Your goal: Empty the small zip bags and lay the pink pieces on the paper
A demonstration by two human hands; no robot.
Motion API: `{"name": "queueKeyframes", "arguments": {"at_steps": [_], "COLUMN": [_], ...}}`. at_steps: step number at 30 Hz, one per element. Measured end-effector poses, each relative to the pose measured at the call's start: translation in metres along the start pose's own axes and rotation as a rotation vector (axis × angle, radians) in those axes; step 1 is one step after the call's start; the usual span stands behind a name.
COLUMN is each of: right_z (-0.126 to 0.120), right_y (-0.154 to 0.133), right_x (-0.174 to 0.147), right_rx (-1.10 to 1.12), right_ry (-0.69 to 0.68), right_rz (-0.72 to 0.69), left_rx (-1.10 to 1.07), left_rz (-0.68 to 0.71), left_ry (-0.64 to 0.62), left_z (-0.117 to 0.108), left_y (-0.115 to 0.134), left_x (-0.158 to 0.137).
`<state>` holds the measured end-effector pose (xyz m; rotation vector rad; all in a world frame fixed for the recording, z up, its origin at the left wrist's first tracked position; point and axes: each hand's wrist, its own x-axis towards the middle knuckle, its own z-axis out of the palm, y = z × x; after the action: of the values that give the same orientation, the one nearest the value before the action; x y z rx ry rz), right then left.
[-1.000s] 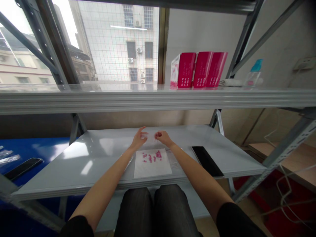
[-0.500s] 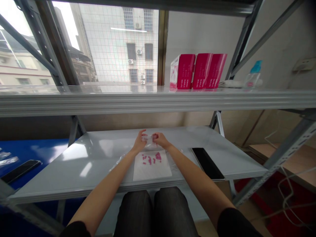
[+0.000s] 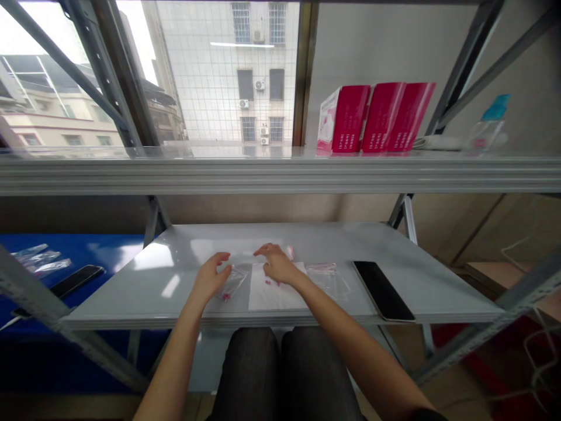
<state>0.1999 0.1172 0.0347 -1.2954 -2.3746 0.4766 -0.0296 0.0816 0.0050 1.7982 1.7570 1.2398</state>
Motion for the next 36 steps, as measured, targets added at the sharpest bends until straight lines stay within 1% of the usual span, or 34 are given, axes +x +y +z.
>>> {"name": "queueKeyframes", "arguments": {"at_steps": [2, 5, 7, 8, 9, 10, 12, 13, 14, 15, 17, 18, 20, 23, 25, 26, 29, 30, 31, 32, 34, 35, 36], "right_z": [0.020, 0.042, 0.048, 0.049, 0.050, 0.050, 0.050, 0.049, 0.048, 0.046, 0.043, 0.042, 0.040, 0.041, 0.043, 0.044, 0.047, 0.048, 0.049, 0.050, 0.055, 0.059, 0.063], "right_y": [-0.024, -0.044, -0.047, -0.047, -0.047, -0.046, -0.043, -0.042, -0.039, -0.036, -0.028, -0.023, -0.013, -0.003, -0.001, -0.002, -0.009, -0.014, -0.018, -0.023, -0.032, -0.034, -0.034], "right_x": [-0.014, -0.031, -0.039, -0.042, -0.045, -0.048, -0.057, -0.063, -0.070, -0.078, -0.097, -0.107, -0.128, -0.154, -0.165, -0.169, -0.176, -0.177, -0.178, -0.179, -0.182, -0.183, -0.186], "right_rx": [-0.009, -0.027, 0.001, 0.053, 0.139, 0.258, 0.542, 0.673, 0.781, 0.867, 0.996, 1.057, 1.185, 1.358, 1.426, 1.442, 1.440, 1.434, 1.424, 1.408, 1.349, 1.312, 1.279], "right_ry": [-0.056, -0.098, -0.060, -0.004, 0.081, 0.182, 0.352, 0.385, 0.379, 0.345, 0.245, 0.205, 0.144, 0.082, 0.090, 0.116, 0.198, 0.204, 0.199, 0.185, 0.163, 0.153, 0.132], "right_rz": [-0.132, -0.210, -0.226, -0.226, -0.207, -0.159, 0.016, 0.110, 0.184, 0.230, 0.246, 0.247, 0.264, 0.321, 0.370, 0.389, 0.400, 0.395, 0.391, 0.387, 0.391, 0.402, 0.417], "left_rx": [0.051, 0.098, 0.102, 0.096, 0.085, 0.072, 0.038, 0.020, 0.001, -0.017, -0.068, -0.100, -0.193, -0.383, -0.480, -0.495, -0.471, -0.490, -0.537, -0.601, -0.682, -0.666, -0.618], "left_rz": [0.017, 0.047, 0.063, 0.069, 0.076, 0.082, 0.105, 0.126, 0.156, 0.201, 0.248, 0.238, 0.162, 0.008, -0.060, -0.083, -0.085, -0.074, -0.067, -0.070, -0.106, -0.129, -0.150], "left_ry": [0.015, 0.078, 0.129, 0.155, 0.182, 0.208, 0.239, 0.238, 0.224, 0.199, 0.165, 0.156, 0.154, 0.120, 0.070, 0.061, 0.125, 0.122, 0.084, 0.005, -0.215, -0.293, -0.328], "left_z": [-0.003, 0.006, 0.013, 0.015, 0.016, 0.017, 0.017, 0.016, 0.017, 0.017, 0.019, 0.021, 0.026, 0.038, 0.045, 0.048, 0.054, 0.055, 0.055, 0.056, 0.057, 0.058, 0.060], "left_y": [-0.009, -0.016, -0.016, -0.015, -0.012, -0.008, 0.003, 0.010, 0.018, 0.026, 0.040, 0.046, 0.052, 0.051, 0.048, 0.048, 0.056, 0.062, 0.069, 0.076, 0.086, 0.089, 0.088], "left_x": [-0.029, -0.060, -0.070, -0.074, -0.077, -0.081, -0.093, -0.100, -0.109, -0.118, -0.135, -0.142, -0.155, -0.167, -0.172, -0.174, -0.179, -0.181, -0.182, -0.183, -0.184, -0.184, -0.185]}}
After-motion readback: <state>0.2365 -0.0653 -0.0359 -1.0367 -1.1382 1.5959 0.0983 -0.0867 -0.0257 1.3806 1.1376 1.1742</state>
